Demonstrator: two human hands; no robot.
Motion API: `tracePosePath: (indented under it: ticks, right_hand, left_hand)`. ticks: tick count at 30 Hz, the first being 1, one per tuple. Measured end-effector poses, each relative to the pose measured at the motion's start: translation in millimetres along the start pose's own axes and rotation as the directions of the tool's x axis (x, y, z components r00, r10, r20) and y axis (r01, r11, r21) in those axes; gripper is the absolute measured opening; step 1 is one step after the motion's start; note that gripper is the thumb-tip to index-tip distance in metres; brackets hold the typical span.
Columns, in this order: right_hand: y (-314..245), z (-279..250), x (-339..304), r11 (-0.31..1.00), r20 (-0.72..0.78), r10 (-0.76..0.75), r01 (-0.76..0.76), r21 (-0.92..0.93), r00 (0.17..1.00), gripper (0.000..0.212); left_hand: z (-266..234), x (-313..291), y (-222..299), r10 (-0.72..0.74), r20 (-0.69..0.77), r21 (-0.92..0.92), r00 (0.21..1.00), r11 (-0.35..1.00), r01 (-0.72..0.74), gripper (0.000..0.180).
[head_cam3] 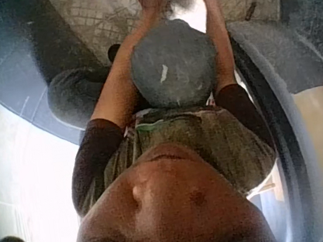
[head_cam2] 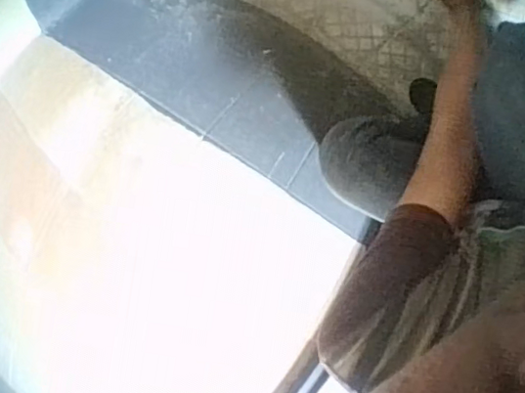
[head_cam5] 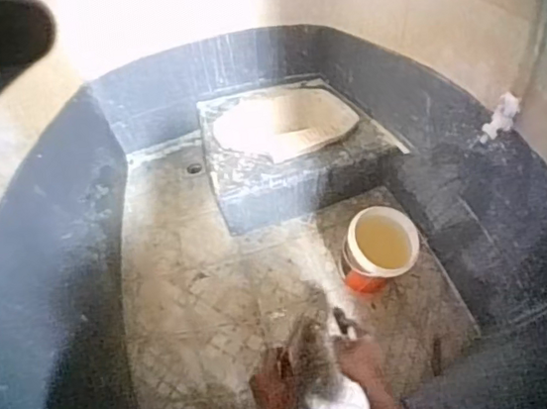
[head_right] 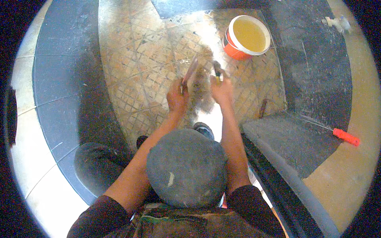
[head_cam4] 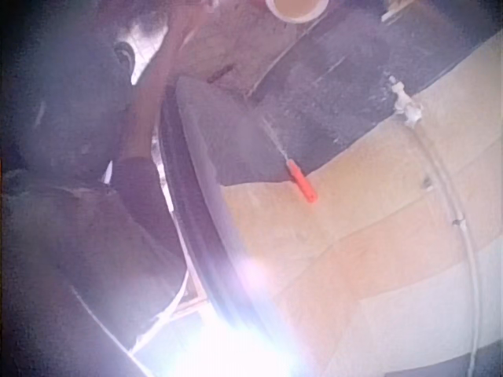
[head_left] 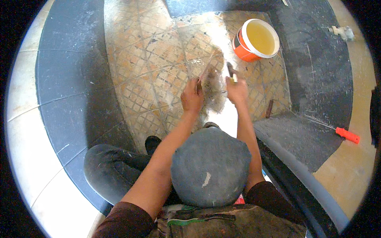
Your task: The person applies a coating to the bathroom floor by hand and then smooths it using a roller and a long-handled tool.
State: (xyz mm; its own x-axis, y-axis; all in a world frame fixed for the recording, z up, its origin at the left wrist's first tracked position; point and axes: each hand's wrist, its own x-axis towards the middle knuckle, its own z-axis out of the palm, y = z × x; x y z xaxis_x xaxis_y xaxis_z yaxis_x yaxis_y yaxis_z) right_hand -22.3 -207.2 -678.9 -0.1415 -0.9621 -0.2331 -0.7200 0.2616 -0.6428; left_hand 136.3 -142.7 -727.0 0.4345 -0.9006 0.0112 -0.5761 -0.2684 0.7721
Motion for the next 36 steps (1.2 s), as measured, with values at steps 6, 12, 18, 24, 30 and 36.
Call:
tracePosePath:
  ticks: [6, 12, 18, 24, 30, 36]
  right_hand:
    - [22.2, -68.6, -42.3, 0.979, 0.039, 0.186, -0.182, -0.087, 0.982, 0.039]
    - [13.5, -40.2, -103.2, 0.952, 0.161, 0.105, -0.052, -0.3, 0.981, 0.037]
    - [24.6, 1.4, -124.1, 0.953, 0.374, 0.146, -0.028, -0.302, 0.916, 0.041]
    - [10.3, -1.2, -123.3, 0.914, 0.347, 0.247, -0.098, -0.393, 0.905, 0.042]
    - [36.0, 28.7, -73.6, 0.927, 0.278, 0.033, 0.075, -0.368, 0.96, 0.037]
    - [22.0, 29.1, -90.9, 0.913, 0.345, 0.063, 0.085, -0.399, 0.937, 0.026]
  left_hand:
    - [-14.8, 15.9, -3.2, 0.478, 0.329, 0.241, 0.814, 0.791, -0.562, 0.035]
    - [-9.6, -34.9, -11.8, 0.322, 0.234, 0.269, 0.917, 0.885, -0.38, 0.039]
    - [25.6, -40.0, -31.0, -0.428, 0.256, -0.492, 0.867, 0.714, 0.498, 0.059]
    - [33.9, -34.1, -33.4, -0.41, 0.222, -0.29, 0.885, 0.838, 0.461, 0.054]
    - [39.3, -24.9, -23.7, -0.524, 0.311, -0.061, 0.793, 0.821, 0.567, 0.028]
    - [45.3, -36.4, -44.0, -0.51, 0.19, 0.072, 0.839, 0.86, 0.506, 0.033]
